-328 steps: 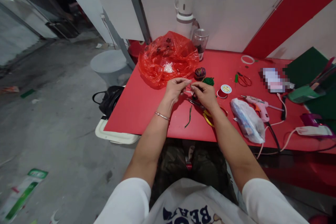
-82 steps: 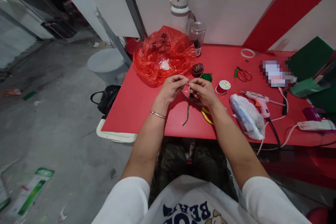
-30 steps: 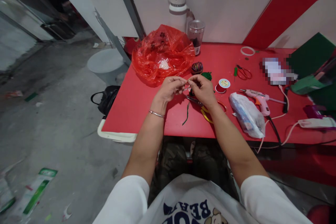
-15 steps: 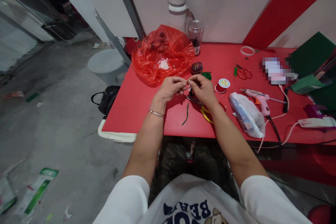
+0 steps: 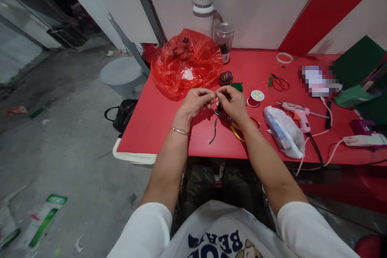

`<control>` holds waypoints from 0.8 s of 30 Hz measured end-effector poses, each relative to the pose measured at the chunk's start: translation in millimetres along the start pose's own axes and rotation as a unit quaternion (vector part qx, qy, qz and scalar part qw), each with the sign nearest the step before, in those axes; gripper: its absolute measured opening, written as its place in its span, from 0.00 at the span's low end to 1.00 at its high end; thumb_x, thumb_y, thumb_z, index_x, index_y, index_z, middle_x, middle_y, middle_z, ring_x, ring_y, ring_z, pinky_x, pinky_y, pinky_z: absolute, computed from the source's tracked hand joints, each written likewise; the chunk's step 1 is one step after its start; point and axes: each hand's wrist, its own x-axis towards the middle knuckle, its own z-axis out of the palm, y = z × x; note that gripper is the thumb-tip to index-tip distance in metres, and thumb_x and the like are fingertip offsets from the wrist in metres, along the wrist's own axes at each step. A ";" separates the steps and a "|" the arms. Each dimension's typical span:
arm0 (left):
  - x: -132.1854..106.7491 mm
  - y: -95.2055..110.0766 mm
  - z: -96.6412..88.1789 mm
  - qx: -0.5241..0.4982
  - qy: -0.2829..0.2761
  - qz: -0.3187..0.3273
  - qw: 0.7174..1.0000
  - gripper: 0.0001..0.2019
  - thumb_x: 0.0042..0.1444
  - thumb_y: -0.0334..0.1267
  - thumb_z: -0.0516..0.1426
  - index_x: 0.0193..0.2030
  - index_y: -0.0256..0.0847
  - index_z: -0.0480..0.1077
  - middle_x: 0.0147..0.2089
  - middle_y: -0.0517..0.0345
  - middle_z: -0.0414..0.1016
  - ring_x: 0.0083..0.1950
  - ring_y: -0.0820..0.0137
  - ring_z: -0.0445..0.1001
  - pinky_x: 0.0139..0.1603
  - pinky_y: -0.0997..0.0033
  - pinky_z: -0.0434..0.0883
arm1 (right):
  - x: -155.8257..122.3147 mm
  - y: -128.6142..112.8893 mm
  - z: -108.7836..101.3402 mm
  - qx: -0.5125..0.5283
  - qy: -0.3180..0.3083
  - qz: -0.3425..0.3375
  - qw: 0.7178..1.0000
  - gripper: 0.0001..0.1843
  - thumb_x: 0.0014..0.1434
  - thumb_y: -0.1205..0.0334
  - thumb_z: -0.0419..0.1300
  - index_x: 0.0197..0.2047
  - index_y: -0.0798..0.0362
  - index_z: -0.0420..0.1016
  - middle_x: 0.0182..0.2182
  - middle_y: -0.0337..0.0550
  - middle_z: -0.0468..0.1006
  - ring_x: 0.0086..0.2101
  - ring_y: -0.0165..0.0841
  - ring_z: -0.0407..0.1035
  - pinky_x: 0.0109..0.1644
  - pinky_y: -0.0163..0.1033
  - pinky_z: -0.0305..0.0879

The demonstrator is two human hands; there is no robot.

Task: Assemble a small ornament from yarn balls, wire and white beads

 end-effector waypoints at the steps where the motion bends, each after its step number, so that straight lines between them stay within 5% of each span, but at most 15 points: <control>1: 0.1 -0.3 -0.3 0.002 0.000 0.002 1.000 0.15 0.44 0.44 0.74 0.30 0.35 0.79 0.24 0.58 0.76 0.21 0.78 0.68 0.23 0.76 0.61 | 0.0 0.1 0.2 -0.001 0.002 -0.005 1.000 0.07 0.66 0.58 0.59 0.37 0.49 0.76 0.33 0.41 0.79 0.34 0.33 0.70 0.43 0.41 0.67; 12: 1.1 -3.3 -0.2 0.009 -0.009 0.024 1.000 0.18 0.44 0.48 0.75 0.30 0.35 0.79 0.25 0.58 0.77 0.21 0.77 0.70 0.24 0.76 0.63 | -0.5 2.4 0.4 -0.031 0.017 -0.022 0.999 0.08 0.67 0.59 0.59 0.37 0.49 0.76 0.34 0.42 0.80 0.34 0.35 0.70 0.45 0.42 0.68; 24: 2.8 -6.9 6.4 -0.003 0.028 0.023 0.999 0.10 0.46 0.40 0.71 0.29 0.36 0.78 0.22 0.60 0.75 0.20 0.78 0.69 0.23 0.76 0.63 | -2.0 4.3 3.1 -0.060 0.031 -0.048 0.997 0.08 0.68 0.59 0.58 0.37 0.48 0.76 0.34 0.43 0.79 0.35 0.36 0.71 0.45 0.43 0.68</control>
